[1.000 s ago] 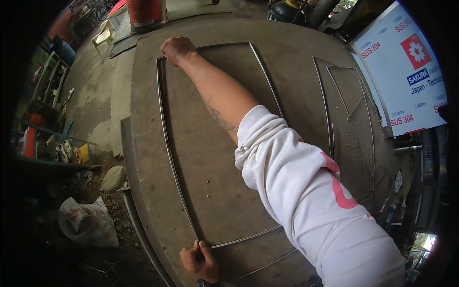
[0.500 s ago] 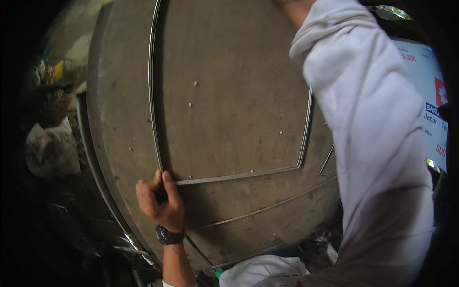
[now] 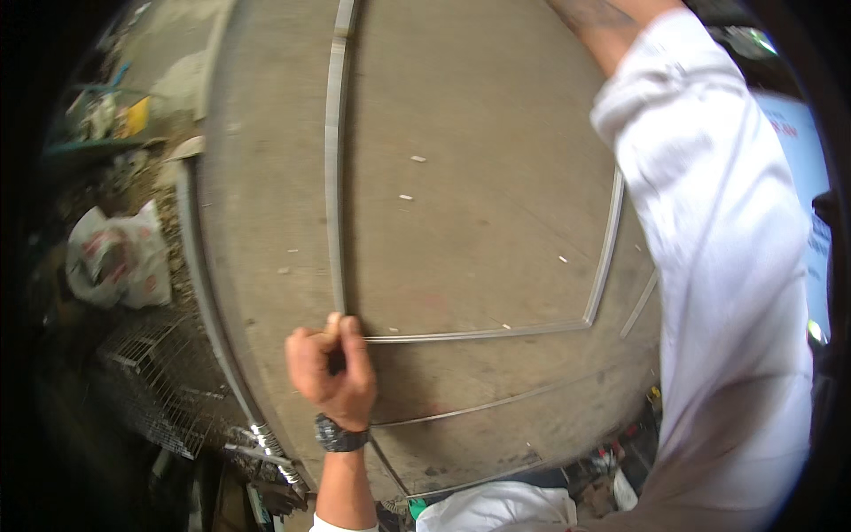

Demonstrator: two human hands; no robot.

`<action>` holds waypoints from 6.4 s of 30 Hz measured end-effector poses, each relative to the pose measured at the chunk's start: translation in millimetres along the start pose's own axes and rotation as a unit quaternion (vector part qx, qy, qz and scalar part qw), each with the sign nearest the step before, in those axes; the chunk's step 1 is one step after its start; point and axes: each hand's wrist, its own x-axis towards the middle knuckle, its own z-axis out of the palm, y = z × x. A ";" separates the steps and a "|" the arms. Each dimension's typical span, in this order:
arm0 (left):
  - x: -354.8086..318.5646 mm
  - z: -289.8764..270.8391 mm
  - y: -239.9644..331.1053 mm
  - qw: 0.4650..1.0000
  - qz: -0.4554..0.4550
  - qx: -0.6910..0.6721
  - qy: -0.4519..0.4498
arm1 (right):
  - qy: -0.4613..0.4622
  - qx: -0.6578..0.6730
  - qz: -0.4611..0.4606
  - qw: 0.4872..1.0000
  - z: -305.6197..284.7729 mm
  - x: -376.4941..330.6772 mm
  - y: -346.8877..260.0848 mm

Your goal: The person assembles metal rods into rectangular frames on a workbench, measures them with a tape measure, cuts a rod with an angle grinder, and tack welds the corners with a welding torch. The person handles multiple metal rods and tools throughout the process.

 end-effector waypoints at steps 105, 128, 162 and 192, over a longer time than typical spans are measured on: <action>10.1 -2.8 -37.4 0.998 0.064 -0.021 0.007 | -0.071 0.434 0.319 0.840 -266.9 -809.4 -317.7; -354.2 -97.4 24.8 0.871 0.322 0.121 -0.351 | -0.154 0.396 0.757 0.497 -195.7 -1340.0 -662.1; -287.3 -302.9 188.0 0.923 0.375 0.033 -0.082 | 0.312 0.354 0.509 0.720 -340.1 -1068.4 -194.9; -511.2 -111.8 80.9 0.923 0.163 0.195 -0.288 | 0.180 0.194 0.473 0.840 -319.0 -1069.0 -101.2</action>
